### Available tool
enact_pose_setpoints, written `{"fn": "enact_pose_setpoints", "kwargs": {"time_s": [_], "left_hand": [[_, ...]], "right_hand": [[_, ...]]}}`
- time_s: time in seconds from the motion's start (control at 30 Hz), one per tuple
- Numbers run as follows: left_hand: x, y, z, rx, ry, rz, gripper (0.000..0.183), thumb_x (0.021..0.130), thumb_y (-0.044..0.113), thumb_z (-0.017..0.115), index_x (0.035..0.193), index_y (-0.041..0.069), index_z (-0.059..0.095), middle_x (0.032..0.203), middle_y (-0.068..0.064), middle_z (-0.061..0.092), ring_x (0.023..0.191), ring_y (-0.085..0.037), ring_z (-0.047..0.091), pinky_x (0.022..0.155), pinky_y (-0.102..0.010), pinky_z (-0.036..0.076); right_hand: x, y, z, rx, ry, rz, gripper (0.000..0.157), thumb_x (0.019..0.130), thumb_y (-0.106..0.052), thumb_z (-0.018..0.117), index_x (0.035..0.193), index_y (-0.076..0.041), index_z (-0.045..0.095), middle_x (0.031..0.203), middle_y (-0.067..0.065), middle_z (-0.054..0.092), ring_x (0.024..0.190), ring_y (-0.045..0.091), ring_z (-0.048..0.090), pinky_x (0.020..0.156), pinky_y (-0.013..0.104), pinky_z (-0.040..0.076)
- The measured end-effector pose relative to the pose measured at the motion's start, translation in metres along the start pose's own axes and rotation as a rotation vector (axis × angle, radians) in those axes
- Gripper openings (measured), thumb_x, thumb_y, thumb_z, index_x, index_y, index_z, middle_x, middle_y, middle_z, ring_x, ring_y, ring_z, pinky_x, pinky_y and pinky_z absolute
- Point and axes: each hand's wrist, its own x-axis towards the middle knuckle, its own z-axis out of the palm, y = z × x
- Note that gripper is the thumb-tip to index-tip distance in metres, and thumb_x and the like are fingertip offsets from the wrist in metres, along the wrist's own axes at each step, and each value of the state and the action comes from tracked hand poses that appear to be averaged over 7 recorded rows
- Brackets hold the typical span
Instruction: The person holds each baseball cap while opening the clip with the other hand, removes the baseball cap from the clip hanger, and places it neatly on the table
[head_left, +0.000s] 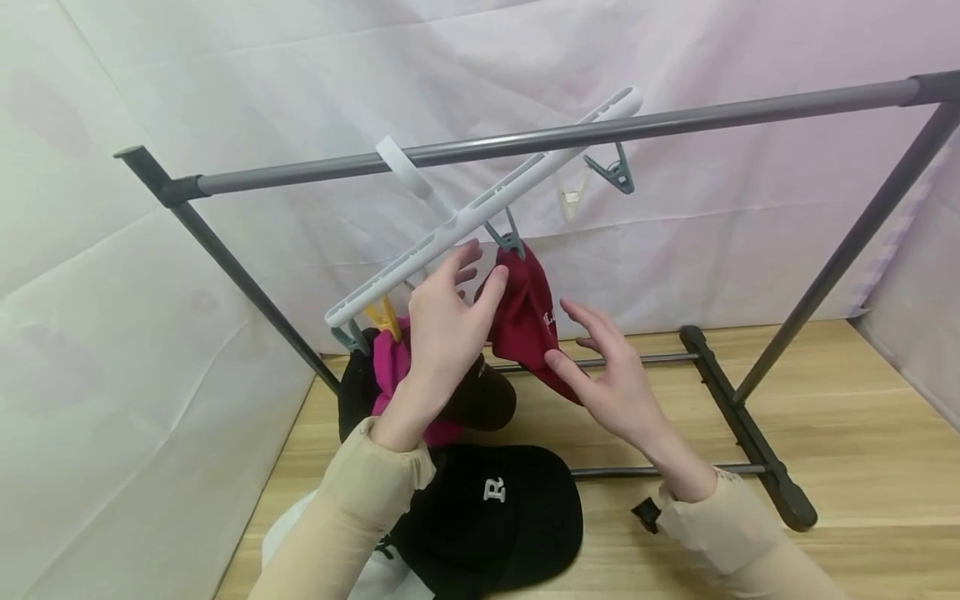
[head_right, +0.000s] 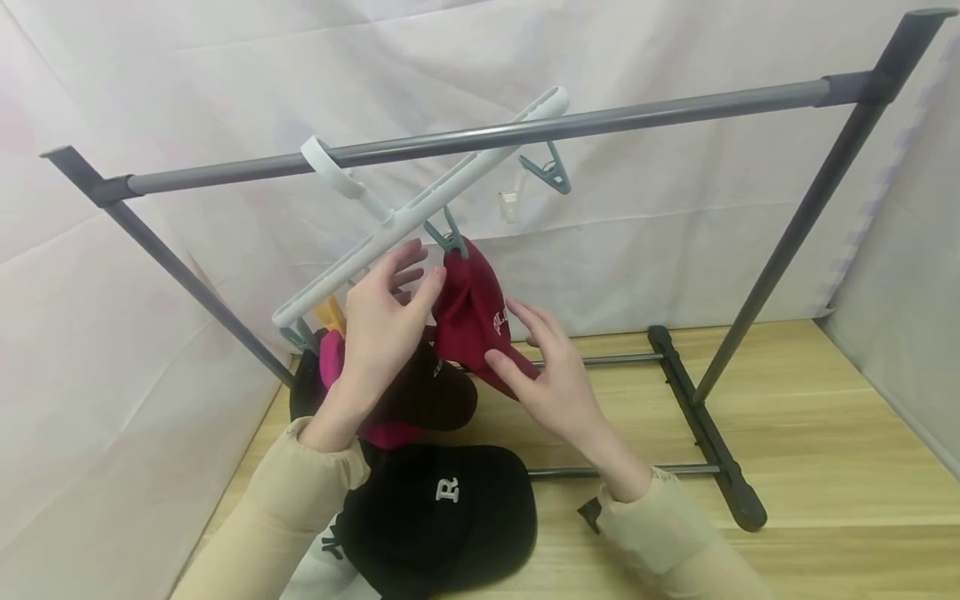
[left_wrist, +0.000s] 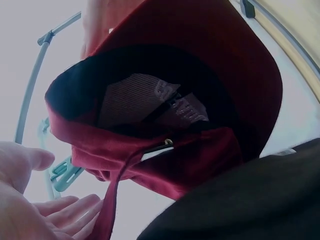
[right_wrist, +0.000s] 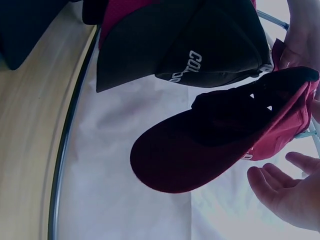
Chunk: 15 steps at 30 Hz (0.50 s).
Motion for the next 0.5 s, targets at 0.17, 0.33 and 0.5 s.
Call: {"fn": "enact_pose_setpoints", "kwargs": {"time_s": [0.17, 0.33, 0.5], "left_hand": [[0.005, 0.009, 0.004, 0.011, -0.003, -0.003, 0.048, 0.100, 0.033, 0.070, 0.143, 0.011, 0.065, 0.135, -0.009, 0.075, 0.117, -0.025, 0.076, 0.097, -0.040, 0.062], [0.010, 0.013, 0.007, -0.057, 0.025, 0.019, 0.034, 0.101, 0.028, 0.069, 0.129, 0.008, 0.071, 0.125, -0.011, 0.079, 0.111, -0.024, 0.079, 0.093, -0.037, 0.063], [0.015, 0.012, 0.011, -0.123, 0.085, 0.047, 0.023, 0.099, 0.027, 0.071, 0.108, 0.007, 0.076, 0.110, -0.012, 0.083, 0.099, -0.020, 0.082, 0.089, -0.035, 0.064]], "right_hand": [[0.008, -0.005, 0.006, 0.038, 0.001, -0.005, 0.059, 0.096, -0.011, 0.075, 0.152, -0.012, 0.056, 0.152, 0.012, 0.060, 0.141, 0.029, 0.056, 0.106, 0.053, 0.055], [0.010, -0.008, 0.017, 0.040, 0.041, -0.076, 0.055, 0.092, -0.008, 0.079, 0.145, -0.011, 0.063, 0.138, 0.011, 0.068, 0.125, 0.027, 0.064, 0.099, 0.039, 0.059], [0.008, -0.010, 0.027, 0.044, 0.095, -0.148, 0.046, 0.090, -0.008, 0.081, 0.135, -0.008, 0.071, 0.120, 0.011, 0.073, 0.106, 0.023, 0.071, 0.088, 0.019, 0.059]]}}
